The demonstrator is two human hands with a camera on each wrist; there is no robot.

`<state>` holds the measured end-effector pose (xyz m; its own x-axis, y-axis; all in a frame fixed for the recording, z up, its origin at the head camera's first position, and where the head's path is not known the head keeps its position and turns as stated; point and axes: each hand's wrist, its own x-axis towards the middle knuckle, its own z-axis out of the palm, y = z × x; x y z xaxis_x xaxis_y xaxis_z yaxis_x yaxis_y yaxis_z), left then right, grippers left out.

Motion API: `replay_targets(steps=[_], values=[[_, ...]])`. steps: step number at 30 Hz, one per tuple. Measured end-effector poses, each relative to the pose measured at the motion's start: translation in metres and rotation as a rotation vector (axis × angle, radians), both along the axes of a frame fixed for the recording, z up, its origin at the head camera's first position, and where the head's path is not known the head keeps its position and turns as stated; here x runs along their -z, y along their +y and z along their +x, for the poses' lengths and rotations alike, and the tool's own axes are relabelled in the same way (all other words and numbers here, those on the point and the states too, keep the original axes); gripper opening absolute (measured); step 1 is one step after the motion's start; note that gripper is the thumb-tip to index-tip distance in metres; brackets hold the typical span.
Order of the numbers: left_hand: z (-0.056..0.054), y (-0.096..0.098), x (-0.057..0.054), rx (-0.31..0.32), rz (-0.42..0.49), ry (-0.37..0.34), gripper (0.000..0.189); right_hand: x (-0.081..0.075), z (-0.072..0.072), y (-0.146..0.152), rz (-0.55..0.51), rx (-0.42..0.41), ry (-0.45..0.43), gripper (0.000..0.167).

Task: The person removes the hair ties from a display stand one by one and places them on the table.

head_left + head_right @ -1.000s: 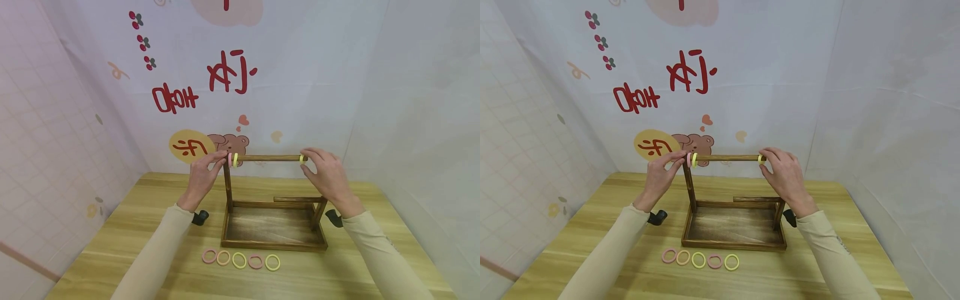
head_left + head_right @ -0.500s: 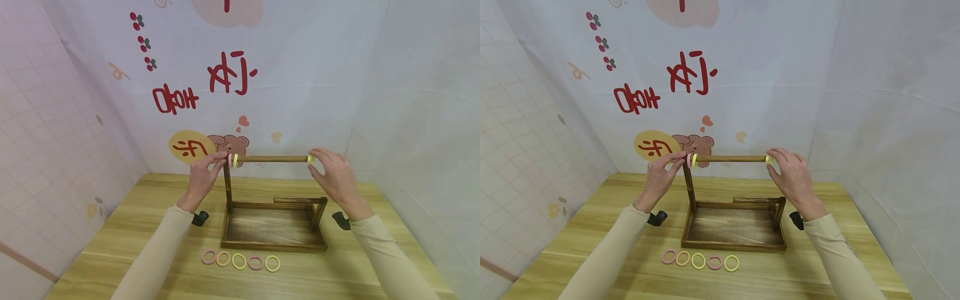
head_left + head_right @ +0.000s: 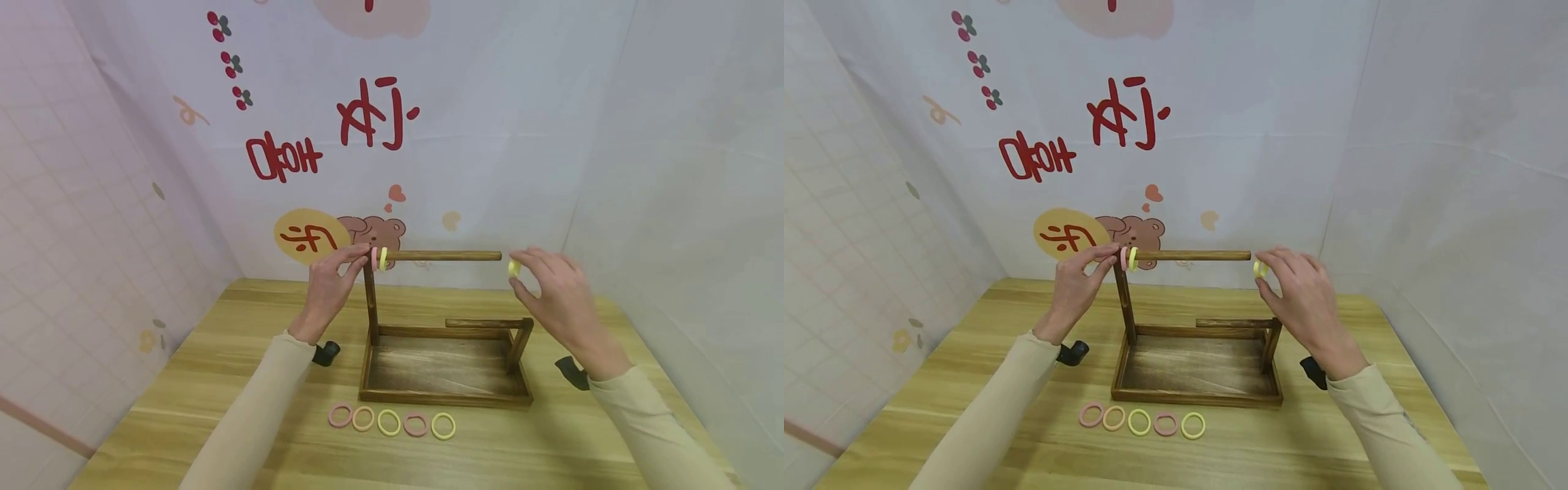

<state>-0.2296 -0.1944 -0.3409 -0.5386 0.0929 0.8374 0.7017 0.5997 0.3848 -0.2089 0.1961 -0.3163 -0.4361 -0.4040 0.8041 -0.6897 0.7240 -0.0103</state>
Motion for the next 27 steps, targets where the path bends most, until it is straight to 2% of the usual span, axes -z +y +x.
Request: replay_targets(steps=[7,13,19,27], values=[[-0.001,0.0,-0.001,0.001,0.003,-0.009,0.021,0.0,0.017,0.0,-0.004,-0.077,0.026,0.05],[-0.002,0.0,-0.002,0.003,0.005,0.003,0.021,0.003,0.03,-0.002,0.013,-0.147,0.019,0.038],[-0.002,0.0,-0.002,0.007,0.009,0.002,0.021,0.007,0.043,-0.006,0.031,-0.158,0.009,0.053],[0.0,0.0,-0.001,0.0,0.012,-0.023,0.021,0.015,0.056,-0.008,0.061,-0.179,-0.023,0.05]])
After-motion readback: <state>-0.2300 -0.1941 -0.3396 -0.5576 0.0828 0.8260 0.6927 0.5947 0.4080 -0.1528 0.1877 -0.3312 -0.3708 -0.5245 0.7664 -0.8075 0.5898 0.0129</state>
